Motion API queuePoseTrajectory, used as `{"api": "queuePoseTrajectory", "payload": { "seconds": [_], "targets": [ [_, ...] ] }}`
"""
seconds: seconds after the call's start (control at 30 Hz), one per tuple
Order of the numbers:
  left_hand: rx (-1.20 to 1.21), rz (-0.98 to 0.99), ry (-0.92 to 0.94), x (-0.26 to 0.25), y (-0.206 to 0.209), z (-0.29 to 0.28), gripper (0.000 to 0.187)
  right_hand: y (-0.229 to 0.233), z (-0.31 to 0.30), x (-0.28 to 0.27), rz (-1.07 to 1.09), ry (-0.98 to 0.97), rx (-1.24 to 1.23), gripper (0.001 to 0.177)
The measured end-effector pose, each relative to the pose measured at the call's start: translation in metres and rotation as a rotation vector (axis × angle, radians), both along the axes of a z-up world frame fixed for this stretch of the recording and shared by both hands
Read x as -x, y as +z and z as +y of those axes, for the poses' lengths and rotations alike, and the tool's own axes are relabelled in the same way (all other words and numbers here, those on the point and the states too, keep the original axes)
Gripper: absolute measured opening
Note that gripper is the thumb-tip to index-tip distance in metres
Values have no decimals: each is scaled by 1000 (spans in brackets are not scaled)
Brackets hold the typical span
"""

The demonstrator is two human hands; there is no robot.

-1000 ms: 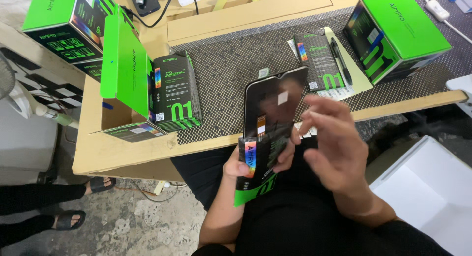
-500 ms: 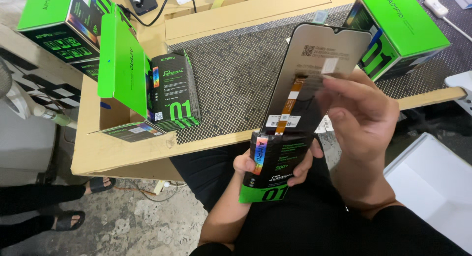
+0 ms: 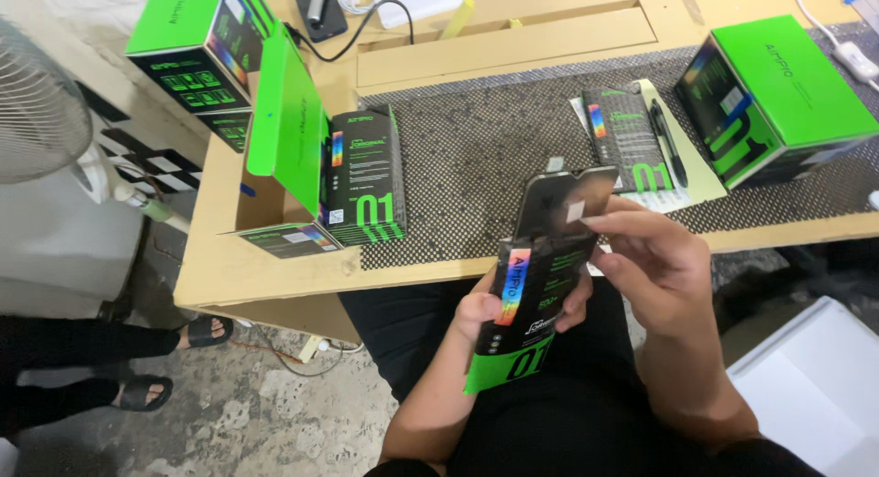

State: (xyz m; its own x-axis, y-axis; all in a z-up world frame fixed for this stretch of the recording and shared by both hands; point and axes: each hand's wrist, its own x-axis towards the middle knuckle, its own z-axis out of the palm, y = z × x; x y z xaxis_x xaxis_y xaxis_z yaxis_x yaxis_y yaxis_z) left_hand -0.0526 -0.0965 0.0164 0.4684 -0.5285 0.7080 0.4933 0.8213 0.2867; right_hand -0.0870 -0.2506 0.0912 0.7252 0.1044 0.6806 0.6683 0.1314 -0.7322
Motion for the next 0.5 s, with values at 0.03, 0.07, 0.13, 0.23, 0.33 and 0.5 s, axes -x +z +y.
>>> {"api": "queuePoseTrajectory", "payload": {
  "seconds": [0.03, 0.07, 0.13, 0.23, 0.33, 0.5],
  "targets": [
    [0, -3, 6, 0, -4, 1, 100, -3, 0, -1, -3, 6, 0, 34],
    [-71, 19, 109, 0, -9, 2, 100, -5, 1, -2, -27, 46, -31, 36],
    [-141, 39, 214, -3, -5, 6, 100, -15, 1, -2, -53, 89, -63, 38],
    [-379, -108, 533, -6, 26, 16, 119, -30, 3, 10, 8, 52, -88, 53],
    [-531, -223, 805, -7, 56, 18, 115, -55, 1, 24, 178, 0, -84, 62],
    [-750, -362, 1212, -20, 63, -6, 108, -131, -25, 25, 206, 100, 4, 115]
  ]
}}
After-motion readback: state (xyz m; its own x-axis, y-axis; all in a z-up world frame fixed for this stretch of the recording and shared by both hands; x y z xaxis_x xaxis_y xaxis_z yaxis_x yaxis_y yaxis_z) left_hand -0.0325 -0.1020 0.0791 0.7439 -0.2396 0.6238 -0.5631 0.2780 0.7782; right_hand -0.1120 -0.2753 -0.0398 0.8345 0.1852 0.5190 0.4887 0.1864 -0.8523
